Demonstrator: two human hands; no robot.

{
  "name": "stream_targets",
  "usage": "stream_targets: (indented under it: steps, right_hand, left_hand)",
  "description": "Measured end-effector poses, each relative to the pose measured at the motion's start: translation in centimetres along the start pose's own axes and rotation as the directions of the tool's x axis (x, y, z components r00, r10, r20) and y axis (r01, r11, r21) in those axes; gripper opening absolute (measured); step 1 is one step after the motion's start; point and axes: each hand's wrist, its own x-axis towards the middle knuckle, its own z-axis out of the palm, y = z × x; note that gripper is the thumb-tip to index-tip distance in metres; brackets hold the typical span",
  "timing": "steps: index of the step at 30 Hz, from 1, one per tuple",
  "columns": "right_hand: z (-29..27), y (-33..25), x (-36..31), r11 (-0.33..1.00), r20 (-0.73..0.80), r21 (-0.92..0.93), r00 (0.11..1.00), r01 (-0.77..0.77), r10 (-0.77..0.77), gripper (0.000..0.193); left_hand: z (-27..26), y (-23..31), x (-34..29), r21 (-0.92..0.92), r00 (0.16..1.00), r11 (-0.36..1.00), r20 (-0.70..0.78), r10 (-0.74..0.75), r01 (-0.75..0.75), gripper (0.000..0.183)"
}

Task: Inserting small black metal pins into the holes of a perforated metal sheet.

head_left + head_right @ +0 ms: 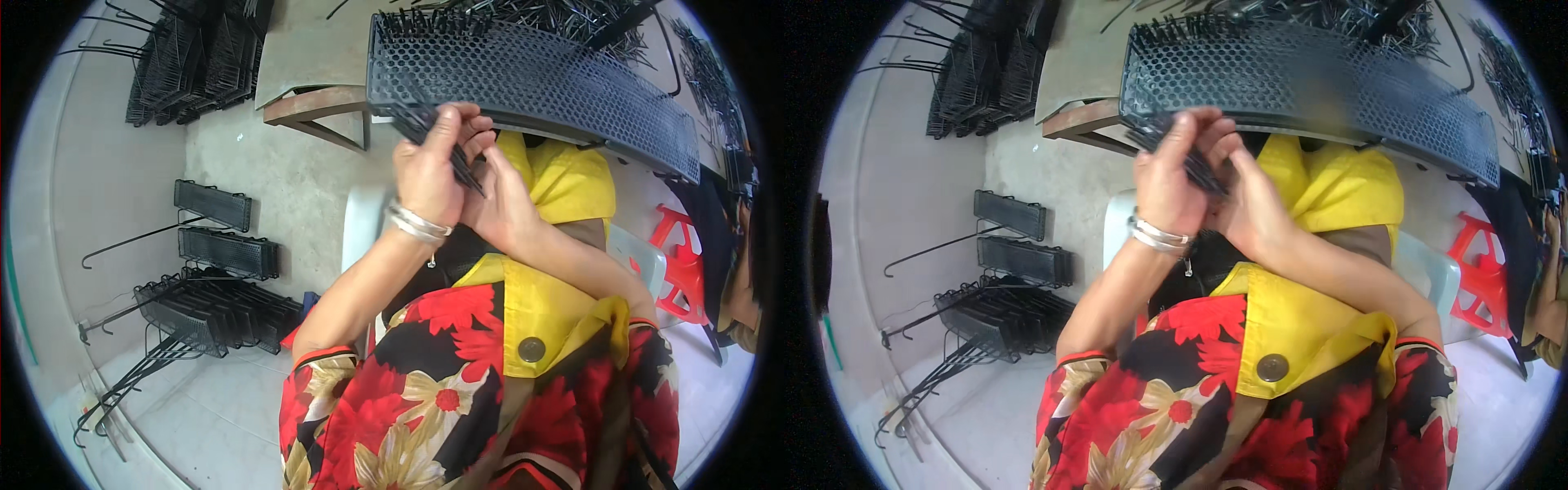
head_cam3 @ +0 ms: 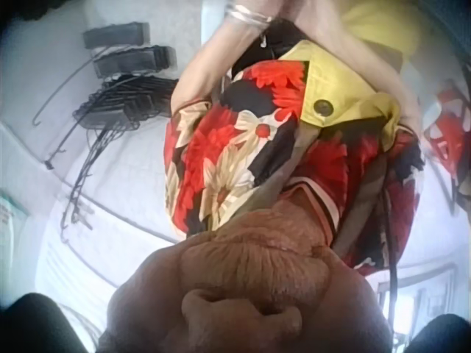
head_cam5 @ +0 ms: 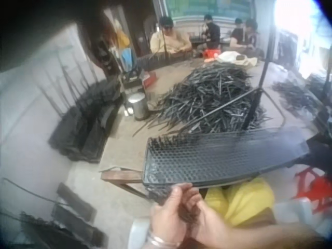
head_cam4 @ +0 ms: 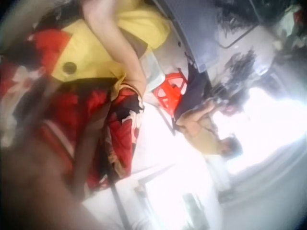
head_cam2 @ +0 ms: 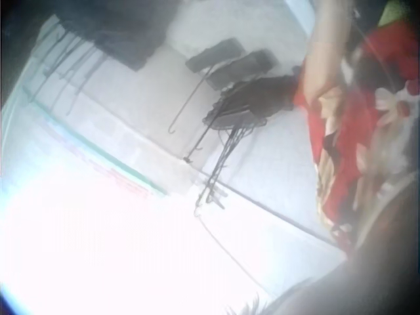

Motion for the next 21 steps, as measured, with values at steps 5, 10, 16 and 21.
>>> stream_targets:
  steps: [5, 10, 16, 21]
  right_hand:
    - [1.2, -1.4, -0.9, 0.986, -0.178, 0.128, 0.981, 0.103, -0.080, 0.028]
    - [-2.3, -0.8, 0.0, 0.914, 0.046, -0.166, 0.928, 0.371, -0.369, 0.030]
    - [-2.1, -5.6, -0.4, 0.550, 0.217, -0.611, 0.789, 0.569, -0.575, 0.032]
    - [1.4, -7.4, -0.7, 0.422, 0.374, -0.770, 0.875, 0.477, -0.307, 0.018]
  left_hand:
    - [1.0, -3.7, -1.5, 0.433, 0.951, 0.851, 0.061, 0.303, -0.299, 0.019]
    - [0.9, -4.0, -2.4, 0.320, 0.991, 0.938, 0.026, 0.135, -0.136, 0.022]
    - [-0.6, -0.6, -2.1, 0.109, 0.959, 0.973, 0.177, -0.221, 0.204, 0.029]
    - [-0.9, 1.0, -1.7, 0.241, 0.830, 0.899, 0.352, -0.433, 0.367, 0.032]
